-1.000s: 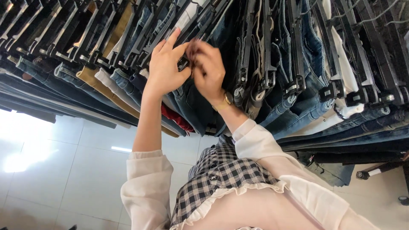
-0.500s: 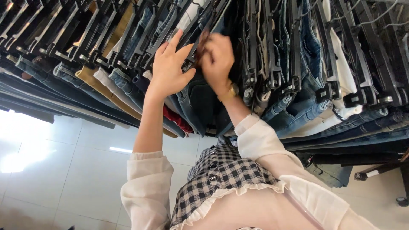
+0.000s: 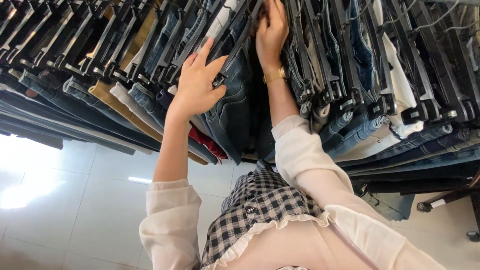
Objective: Browsing through a rack of jeans, inspecting labels, and adjusting hangers to organize the display.
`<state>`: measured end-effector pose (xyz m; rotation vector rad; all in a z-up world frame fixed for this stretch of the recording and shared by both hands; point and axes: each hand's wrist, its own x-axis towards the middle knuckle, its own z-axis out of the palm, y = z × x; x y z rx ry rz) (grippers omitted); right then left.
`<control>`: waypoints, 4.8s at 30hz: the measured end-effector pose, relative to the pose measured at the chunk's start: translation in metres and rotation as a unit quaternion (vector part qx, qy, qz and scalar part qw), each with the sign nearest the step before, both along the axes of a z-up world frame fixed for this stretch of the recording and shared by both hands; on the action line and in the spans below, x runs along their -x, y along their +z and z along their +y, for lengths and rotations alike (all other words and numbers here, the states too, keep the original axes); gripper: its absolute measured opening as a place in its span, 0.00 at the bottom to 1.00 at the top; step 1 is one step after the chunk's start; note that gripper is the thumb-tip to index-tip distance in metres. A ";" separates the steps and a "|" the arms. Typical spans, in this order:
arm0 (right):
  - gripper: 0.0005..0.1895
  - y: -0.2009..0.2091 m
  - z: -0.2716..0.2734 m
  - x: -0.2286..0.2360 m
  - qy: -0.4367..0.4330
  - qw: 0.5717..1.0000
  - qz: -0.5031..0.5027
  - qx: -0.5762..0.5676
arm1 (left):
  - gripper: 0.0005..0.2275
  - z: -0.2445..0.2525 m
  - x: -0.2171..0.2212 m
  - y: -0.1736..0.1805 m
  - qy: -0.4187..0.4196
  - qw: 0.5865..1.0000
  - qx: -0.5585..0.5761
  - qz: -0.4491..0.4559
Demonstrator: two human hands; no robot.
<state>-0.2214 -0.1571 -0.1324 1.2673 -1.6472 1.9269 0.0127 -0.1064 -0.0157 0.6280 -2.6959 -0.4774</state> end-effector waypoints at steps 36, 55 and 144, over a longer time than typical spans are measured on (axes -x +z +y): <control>0.24 0.060 0.078 -0.064 0.136 0.979 0.036 -0.149 | 0.21 -0.002 0.003 -0.008 0.028 0.998 0.048 0.015; 0.20 0.057 0.215 -0.109 0.313 0.948 -0.034 -0.032 | 0.26 0.111 -0.005 -0.052 -0.059 0.911 0.075 0.401; 0.16 0.072 0.186 -0.044 0.108 0.963 0.132 -0.208 | 0.15 -0.100 0.185 -0.105 0.156 0.853 -0.182 0.463</control>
